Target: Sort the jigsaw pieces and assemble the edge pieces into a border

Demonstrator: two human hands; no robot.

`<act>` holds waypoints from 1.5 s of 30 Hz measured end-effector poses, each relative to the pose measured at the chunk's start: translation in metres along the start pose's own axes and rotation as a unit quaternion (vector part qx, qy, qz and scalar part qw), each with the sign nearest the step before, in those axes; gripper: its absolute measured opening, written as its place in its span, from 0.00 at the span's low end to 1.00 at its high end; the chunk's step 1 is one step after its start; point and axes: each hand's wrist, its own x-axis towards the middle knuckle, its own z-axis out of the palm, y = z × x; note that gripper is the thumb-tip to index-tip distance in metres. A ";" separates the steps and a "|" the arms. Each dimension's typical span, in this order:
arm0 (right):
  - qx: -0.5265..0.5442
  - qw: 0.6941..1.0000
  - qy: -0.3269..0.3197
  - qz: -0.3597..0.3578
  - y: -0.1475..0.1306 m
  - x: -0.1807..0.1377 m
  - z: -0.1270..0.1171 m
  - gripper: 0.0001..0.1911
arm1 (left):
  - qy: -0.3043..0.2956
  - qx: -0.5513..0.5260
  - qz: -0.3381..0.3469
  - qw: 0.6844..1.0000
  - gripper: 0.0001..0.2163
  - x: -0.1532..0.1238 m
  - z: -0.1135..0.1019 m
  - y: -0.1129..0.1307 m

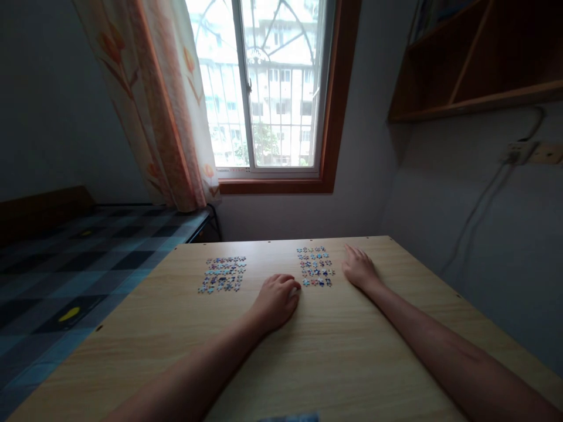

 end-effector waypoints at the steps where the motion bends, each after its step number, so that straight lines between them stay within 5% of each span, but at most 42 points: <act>1: -0.006 1.000 -0.014 0.012 0.000 0.002 0.001 0.33 | 0.002 0.002 0.002 1.000 0.12 0.000 0.000 0.000; 11: -0.033 0.991 -0.106 0.074 -0.005 -0.002 0.003 0.32 | 0.027 0.045 0.011 0.999 0.11 -0.003 -0.001 0.005; 21: -0.058 0.984 -0.144 0.084 0.014 -0.040 -0.014 0.34 | 0.048 0.126 0.015 0.991 0.11 -0.011 0.001 0.005; 32: -0.061 0.985 -0.142 0.072 0.029 -0.087 -0.032 0.33 | 0.090 0.174 0.013 0.981 0.19 -0.066 -0.012 -0.004; 39: -0.066 0.985 -0.148 0.063 0.034 -0.117 -0.043 0.32 | -0.007 0.158 -0.018 0.987 0.23 -0.107 -0.026 0.000; 45: -0.076 0.984 -0.152 0.060 0.034 -0.128 -0.047 0.32 | -0.060 0.118 -0.024 0.991 0.25 -0.115 -0.034 0.011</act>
